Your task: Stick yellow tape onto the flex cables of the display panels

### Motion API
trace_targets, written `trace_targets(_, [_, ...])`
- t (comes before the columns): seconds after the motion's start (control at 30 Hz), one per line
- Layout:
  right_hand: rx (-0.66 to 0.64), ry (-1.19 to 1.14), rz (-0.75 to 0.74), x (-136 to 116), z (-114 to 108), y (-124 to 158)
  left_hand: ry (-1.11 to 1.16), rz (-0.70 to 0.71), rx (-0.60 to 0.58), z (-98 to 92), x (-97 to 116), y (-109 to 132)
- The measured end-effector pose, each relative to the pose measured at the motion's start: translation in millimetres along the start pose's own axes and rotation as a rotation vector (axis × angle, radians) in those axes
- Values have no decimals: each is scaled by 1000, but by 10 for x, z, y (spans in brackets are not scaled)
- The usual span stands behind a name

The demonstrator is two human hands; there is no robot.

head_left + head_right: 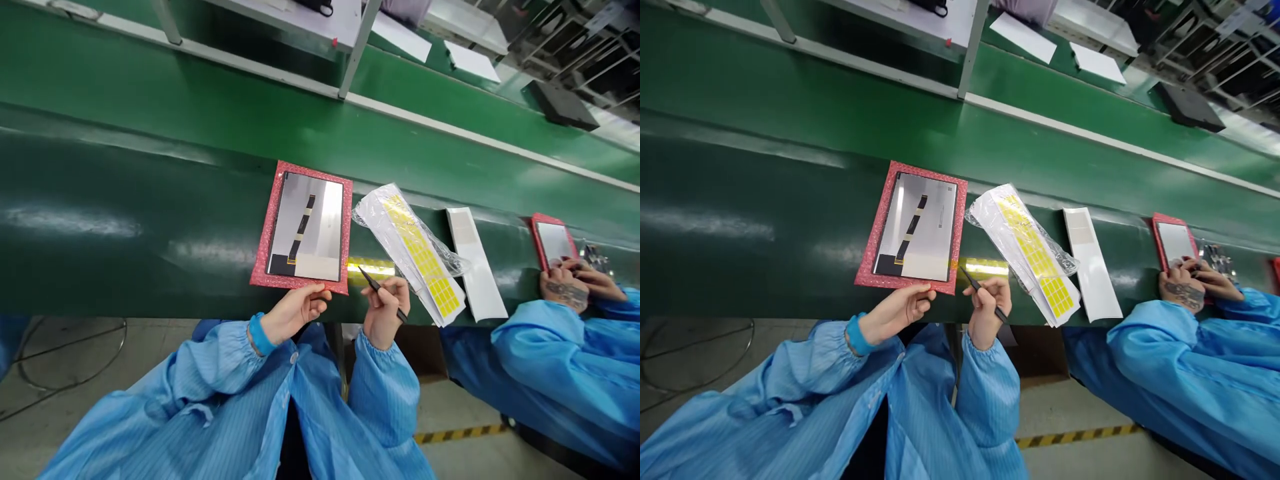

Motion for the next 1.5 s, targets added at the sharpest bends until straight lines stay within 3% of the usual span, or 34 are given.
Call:
trace_targets(0.1, [-171,56,34,-2,179,6,-190,-101,-162,-167,-36,150])
trace_targets(0.17, [-293,86,52,48,298,-2,-468,41,-281,-304,-32,266])
trace_targets(0.23, [-399,105,55,111,413,-5,-797,531,-264,-436,45,354])
trace_targets(0.3, [-472,121,55,162,518,5,-1104,1147,-150,-537,172,408])
trace_targets(0.33, [-490,130,56,181,563,16,-1231,1380,-95,-575,236,413])
trace_targets(0.4, [-493,158,53,203,631,48,-1399,1598,-8,-629,355,381])
trace_targets(0.57, [-446,203,25,234,677,156,-1457,1603,115,-660,466,301])
trace_targets(0.87, [-431,294,-43,284,672,215,-1492,1589,126,-652,442,314])
trace_targets(1.5, [-418,329,-4,253,695,171,-1589,1585,125,-665,415,302])
Point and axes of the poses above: each hand's wrist, its own y-axis away from the middle knuckle, its own z-axis out of the palm, x = y × z, the point moved 1 cm from there along -y, towards the middle knuckle, and after that the axes turned 14 degrees about y, right-handed, at the moved point
